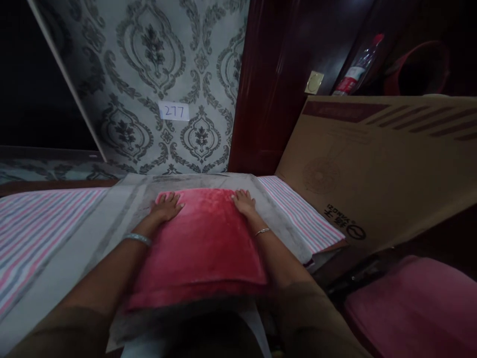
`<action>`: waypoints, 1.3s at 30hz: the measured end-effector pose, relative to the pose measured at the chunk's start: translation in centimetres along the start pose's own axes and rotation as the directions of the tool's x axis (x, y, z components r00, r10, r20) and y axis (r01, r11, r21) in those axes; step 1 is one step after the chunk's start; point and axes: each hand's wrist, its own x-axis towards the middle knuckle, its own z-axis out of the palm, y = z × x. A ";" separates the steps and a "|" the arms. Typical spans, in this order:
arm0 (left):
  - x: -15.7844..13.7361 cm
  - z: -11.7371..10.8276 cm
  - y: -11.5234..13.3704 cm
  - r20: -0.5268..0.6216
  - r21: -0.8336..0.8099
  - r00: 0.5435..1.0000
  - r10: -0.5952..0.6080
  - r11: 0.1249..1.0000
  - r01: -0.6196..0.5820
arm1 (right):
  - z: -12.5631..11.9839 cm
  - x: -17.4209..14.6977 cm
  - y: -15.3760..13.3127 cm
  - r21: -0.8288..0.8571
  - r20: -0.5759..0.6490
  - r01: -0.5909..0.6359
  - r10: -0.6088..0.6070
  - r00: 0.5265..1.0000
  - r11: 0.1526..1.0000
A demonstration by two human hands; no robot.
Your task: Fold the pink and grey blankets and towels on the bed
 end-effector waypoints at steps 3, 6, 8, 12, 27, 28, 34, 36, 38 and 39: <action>-1.9 -0.3 2.5 0.019 0.002 0.998 0.063 0.998 -0.063 | -0.5 -2.4 -0.6 -0.049 -0.065 0.095 -0.098 0.993 0.994; -6.5 1.5 5.7 0.056 0.008 0.947 0.317 0.948 -0.318 | 0.7 -5.8 -0.6 -0.094 -0.072 0.189 -0.197 0.978 0.977; -10.2 3.6 7.1 0.097 -0.028 0.875 0.475 0.880 -0.475 | 1.9 -7.8 -0.3 -0.113 -0.036 0.190 -0.195 0.980 0.975; -15.8 6.7 7.0 -0.017 -0.021 0.862 0.507 0.861 -0.508 | 3.3 -9.6 0.2 -0.150 -0.031 0.188 -0.194 0.980 0.971; -21.0 1.0 -6.4 -0.085 -0.619 0.982 -0.171 0.781 0.083 | 4.5 -9.9 0.6 -0.192 -0.094 0.191 -0.212 0.973 0.963; -21.2 0.9 -6.5 -0.041 -0.727 0.964 -0.263 0.670 0.152 | 4.5 -9.8 0.6 -0.188 -0.099 0.195 -0.216 0.971 0.963; -21.6 -0.2 -4.8 0.265 -0.946 0.913 -0.311 0.099 0.309 | 2.9 -10.7 -0.3 -0.037 -0.115 0.237 -0.239 0.964 0.971; -21.6 -0.4 -4.3 0.296 -0.947 0.912 -0.285 0.035 0.318 | 2.0 -12.7 -1.7 0.057 -0.165 0.323 -0.310 0.936 0.945; -21.4 -0.7 -3.7 0.302 -0.950 0.904 -0.302 -0.010 0.313 | 1.6 -15.7 -3.9 0.129 -0.203 0.459 -0.430 0.880 0.879; -21.3 -1.0 -3.2 0.295 -0.953 0.903 -0.313 -0.031 0.301 | 1.7 -17.2 -5.1 0.159 -0.195 0.529 -0.499 0.844 0.833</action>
